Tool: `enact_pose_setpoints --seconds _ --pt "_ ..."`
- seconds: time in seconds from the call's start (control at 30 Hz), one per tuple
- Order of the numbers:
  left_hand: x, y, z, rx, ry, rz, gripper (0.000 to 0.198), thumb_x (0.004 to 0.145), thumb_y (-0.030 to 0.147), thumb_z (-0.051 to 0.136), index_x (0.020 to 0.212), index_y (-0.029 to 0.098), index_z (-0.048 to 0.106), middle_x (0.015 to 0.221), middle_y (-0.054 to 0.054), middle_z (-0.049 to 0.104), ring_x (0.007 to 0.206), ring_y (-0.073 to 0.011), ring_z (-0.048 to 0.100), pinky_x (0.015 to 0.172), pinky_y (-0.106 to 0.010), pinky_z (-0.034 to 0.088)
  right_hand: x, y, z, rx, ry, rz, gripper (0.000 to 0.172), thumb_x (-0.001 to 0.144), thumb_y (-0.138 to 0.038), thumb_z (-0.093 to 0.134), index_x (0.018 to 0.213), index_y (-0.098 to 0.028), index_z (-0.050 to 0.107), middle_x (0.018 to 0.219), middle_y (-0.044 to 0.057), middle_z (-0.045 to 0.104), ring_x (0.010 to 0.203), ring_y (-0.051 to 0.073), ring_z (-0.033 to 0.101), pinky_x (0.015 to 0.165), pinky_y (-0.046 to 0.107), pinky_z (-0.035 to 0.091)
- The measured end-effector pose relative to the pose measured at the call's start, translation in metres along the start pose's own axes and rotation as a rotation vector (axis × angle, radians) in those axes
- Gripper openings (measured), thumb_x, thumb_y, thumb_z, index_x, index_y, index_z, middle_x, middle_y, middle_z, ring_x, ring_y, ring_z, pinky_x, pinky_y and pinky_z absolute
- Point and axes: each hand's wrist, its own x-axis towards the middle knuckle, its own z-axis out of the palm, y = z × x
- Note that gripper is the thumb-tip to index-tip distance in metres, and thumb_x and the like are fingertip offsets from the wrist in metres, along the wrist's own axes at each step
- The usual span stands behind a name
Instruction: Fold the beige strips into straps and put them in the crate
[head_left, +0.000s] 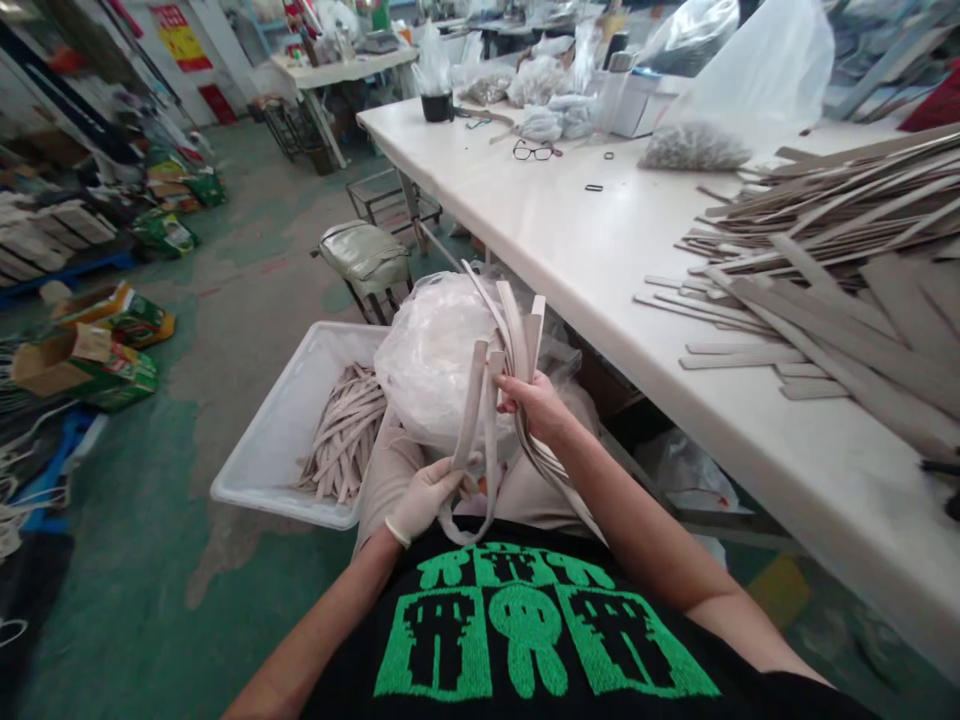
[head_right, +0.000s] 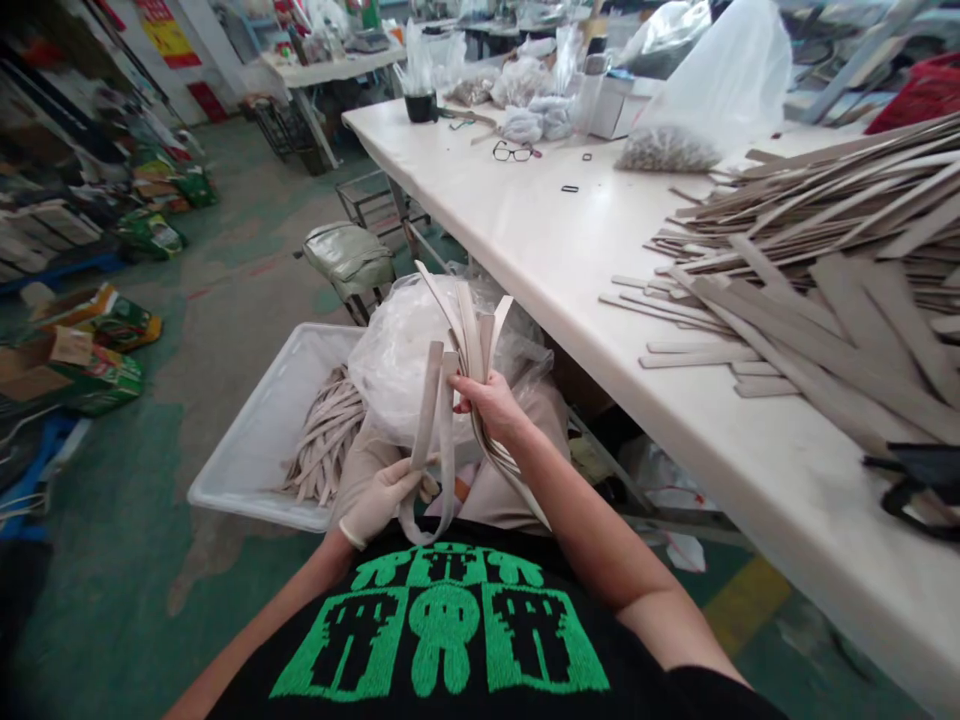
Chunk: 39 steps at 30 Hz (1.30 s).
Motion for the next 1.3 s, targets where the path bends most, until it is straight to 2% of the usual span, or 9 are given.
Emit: enact_pose_setpoints --seconds 0.2,0.27,0.5,0.6,0.8,1.0,1.17,1.23,1.3 --pt "0.000 -0.007 -0.001 0.077 -0.041 -0.023 0.056 0.076 0.056 0.077 0.112 0.013 0.075 0.072 -0.005 0.070 0.062 -0.0140 0.059 0.065 -0.027 0.047 0.000 -0.007 -0.008 0.017 -0.087 -0.058 0.042 0.070 -0.044 0.077 0.100 -0.015 0.077 0.043 -0.009 0.041 0.044 0.008 0.028 0.051 0.026 0.044" --pt "0.000 -0.007 -0.002 0.102 -0.054 -0.024 0.055 0.077 0.057 0.075 0.111 0.013 0.075 0.072 -0.005 0.070 0.062 -0.0147 0.059 0.067 -0.029 0.049 -0.003 -0.012 -0.009 0.001 -0.067 -0.079 0.040 0.069 -0.045 0.077 0.096 -0.014 0.078 0.042 -0.009 0.040 0.043 0.008 0.029 0.050 0.026 0.043" --pt "0.010 0.031 0.017 0.145 -0.063 0.229 0.061 0.075 0.057 0.077 0.120 0.016 0.071 0.118 -0.012 0.073 0.113 -0.0299 0.064 0.102 -0.040 0.048 -0.025 -0.016 0.010 -0.166 -0.166 -0.075 0.033 0.069 -0.044 0.077 0.081 -0.014 0.076 0.061 0.001 0.066 0.042 0.006 0.039 0.045 0.024 0.041" --pt "0.021 0.043 0.034 0.155 -0.012 0.292 0.053 0.076 0.059 0.074 0.103 0.014 0.073 0.103 -0.011 0.076 0.099 -0.0274 0.068 0.094 -0.038 0.052 -0.032 -0.013 0.018 -0.276 -0.190 -0.059 0.030 0.067 -0.044 0.078 0.073 -0.015 0.073 0.058 0.001 0.065 0.041 0.008 0.044 0.040 0.023 0.038" --pt "0.019 0.033 0.041 0.433 0.008 0.238 0.033 0.088 0.046 0.060 0.084 0.015 0.072 0.078 -0.004 0.070 0.074 -0.0165 0.062 0.075 -0.028 0.049 -0.036 -0.026 0.008 -0.278 0.055 -0.182 0.024 0.065 -0.039 0.079 0.067 -0.017 0.070 0.057 0.000 0.064 0.041 0.008 0.044 0.037 0.022 0.036" --pt "-0.001 0.022 0.015 0.473 0.030 0.054 0.033 0.081 0.049 0.067 0.080 0.016 0.072 0.067 0.000 0.063 0.062 -0.0132 0.055 0.062 -0.025 0.044 -0.029 -0.025 -0.003 -0.200 0.152 -0.229 0.023 0.065 -0.038 0.079 0.064 -0.019 0.067 0.064 0.004 0.070 0.041 0.009 0.042 0.038 0.024 0.038" --pt "-0.023 0.016 -0.028 0.149 -0.206 -0.239 0.047 0.066 0.056 0.082 0.087 0.015 0.072 0.077 -0.006 0.071 0.068 -0.0173 0.063 0.063 -0.027 0.048 -0.023 -0.017 -0.012 -0.229 0.226 -0.239 0.021 0.065 -0.036 0.080 0.063 -0.021 0.067 0.058 0.002 0.067 0.041 0.010 0.043 0.037 0.026 0.041" --pt "-0.034 0.009 -0.043 -0.031 -0.235 -0.211 0.049 0.062 0.058 0.082 0.081 0.015 0.071 0.074 -0.008 0.071 0.070 -0.0204 0.066 0.070 -0.032 0.053 -0.018 -0.014 -0.016 -0.216 0.226 -0.253 0.019 0.066 -0.036 0.081 0.064 -0.022 0.068 0.063 0.002 0.070 0.041 0.010 0.041 0.040 0.027 0.046" --pt "-0.047 0.006 -0.054 -0.199 -0.111 -0.068 0.049 0.062 0.061 0.081 0.074 0.015 0.069 0.071 -0.008 0.068 0.073 -0.0220 0.067 0.081 -0.038 0.055 -0.015 -0.009 -0.016 -0.212 0.185 -0.226 0.019 0.066 -0.036 0.082 0.065 -0.022 0.070 0.063 0.001 0.069 0.041 0.009 0.040 0.042 0.028 0.049"
